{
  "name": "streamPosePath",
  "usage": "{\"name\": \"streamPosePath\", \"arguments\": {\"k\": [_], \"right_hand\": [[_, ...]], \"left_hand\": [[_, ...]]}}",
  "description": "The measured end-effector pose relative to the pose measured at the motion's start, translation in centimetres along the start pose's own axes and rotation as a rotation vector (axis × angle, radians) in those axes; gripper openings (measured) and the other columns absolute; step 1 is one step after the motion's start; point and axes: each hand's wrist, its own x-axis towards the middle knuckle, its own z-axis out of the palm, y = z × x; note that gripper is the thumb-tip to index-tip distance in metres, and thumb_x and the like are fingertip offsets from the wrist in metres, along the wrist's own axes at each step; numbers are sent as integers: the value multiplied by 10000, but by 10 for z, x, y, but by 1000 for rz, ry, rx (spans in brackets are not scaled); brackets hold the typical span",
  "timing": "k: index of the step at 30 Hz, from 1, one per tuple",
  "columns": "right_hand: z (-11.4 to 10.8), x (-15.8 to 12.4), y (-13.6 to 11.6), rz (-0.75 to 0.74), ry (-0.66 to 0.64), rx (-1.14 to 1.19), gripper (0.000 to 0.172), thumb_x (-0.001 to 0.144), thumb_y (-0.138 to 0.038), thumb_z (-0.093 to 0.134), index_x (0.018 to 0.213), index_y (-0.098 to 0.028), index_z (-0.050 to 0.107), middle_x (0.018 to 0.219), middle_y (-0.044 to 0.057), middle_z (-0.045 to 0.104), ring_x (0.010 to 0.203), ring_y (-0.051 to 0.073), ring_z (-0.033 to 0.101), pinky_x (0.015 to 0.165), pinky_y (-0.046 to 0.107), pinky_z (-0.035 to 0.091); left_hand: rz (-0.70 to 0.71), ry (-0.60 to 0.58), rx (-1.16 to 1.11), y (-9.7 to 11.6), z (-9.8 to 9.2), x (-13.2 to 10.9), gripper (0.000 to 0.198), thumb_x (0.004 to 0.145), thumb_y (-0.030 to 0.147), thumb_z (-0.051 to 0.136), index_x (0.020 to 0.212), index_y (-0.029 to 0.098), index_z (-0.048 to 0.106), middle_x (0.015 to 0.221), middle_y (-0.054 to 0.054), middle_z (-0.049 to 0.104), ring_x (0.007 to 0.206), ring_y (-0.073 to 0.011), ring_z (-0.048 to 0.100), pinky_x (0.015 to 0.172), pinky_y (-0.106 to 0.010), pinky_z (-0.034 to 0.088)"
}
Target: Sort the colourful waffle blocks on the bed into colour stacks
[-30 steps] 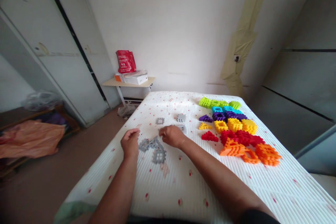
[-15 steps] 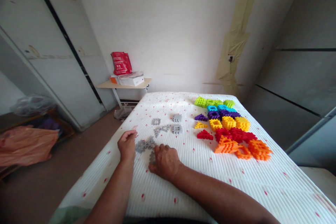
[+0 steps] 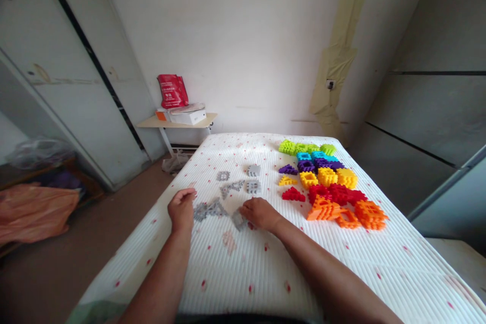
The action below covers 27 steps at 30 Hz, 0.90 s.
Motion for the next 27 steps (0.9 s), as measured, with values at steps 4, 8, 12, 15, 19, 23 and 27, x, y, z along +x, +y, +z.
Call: {"name": "streamPosePath", "arguments": {"k": [4, 8, 12, 15, 19, 23, 27], "right_hand": [[2, 3, 4, 200, 249, -328, 261, 851, -358, 455, 922, -164, 614, 849, 99, 684, 765, 196, 632, 606, 252, 389], [4, -6, 3, 188, 275, -376, 270, 817, -354, 500, 1009, -184, 587, 924, 84, 679, 803, 196, 634, 641, 263, 411], [9, -16, 1, 20, 191, -291, 361, 721, -323, 598, 1059, -200, 584, 1071, 74, 637, 894, 200, 624, 720, 274, 451], [12, -19, 3, -118, 121, -243, 551, 660, -213, 627, 1201, -190, 528, 1327, 107, 485, 1123, 216, 531, 886, 290, 430], [13, -12, 8, -188, 87, -223, 623, 653, -135, 602, 1265, -181, 497, 1381, 106, 437, 1209, 219, 461, 980, 316, 380], [11, -2, 11, -260, 45, -226, 498, 669, -138, 610, 1163, -197, 582, 1188, 68, 606, 1087, 206, 542, 954, 320, 393], [2, 3, 17, -269, 121, -200, 454, 654, -160, 671, 1104, -192, 616, 1091, 74, 632, 1041, 209, 546, 905, 310, 420]], "left_hand": [[-5, -2, -3, 1, 0, 0, 155, 559, 273, 590, 652, 158, 636, 614, -14, 630, 636, -171, 578, 680, -320, 461], [-10, -2, -3, 2, 1, -1, 161, 556, 280, 593, 652, 158, 635, 621, -15, 631, 640, -171, 576, 684, -322, 459], [-14, 0, -5, 2, 0, -1, 165, 553, 280, 594, 653, 155, 635, 625, -16, 631, 641, -171, 574, 687, -323, 456], [-14, 0, -5, 3, 0, -1, 167, 550, 280, 597, 654, 154, 634, 622, -16, 629, 638, -169, 572, 686, -322, 454], [-10, -3, 2, 5, 0, -2, 166, 549, 281, 598, 650, 154, 633, 616, -15, 625, 629, -169, 568, 673, -321, 453], [-6, -2, 2, 5, 0, -1, 162, 546, 278, 599, 646, 155, 630, 627, -18, 630, 641, -171, 570, 688, -326, 453], [-5, -1, 3, 3, 0, -1, 159, 552, 278, 602, 653, 159, 635, 623, -15, 631, 643, -173, 570, 693, -328, 452]]}}
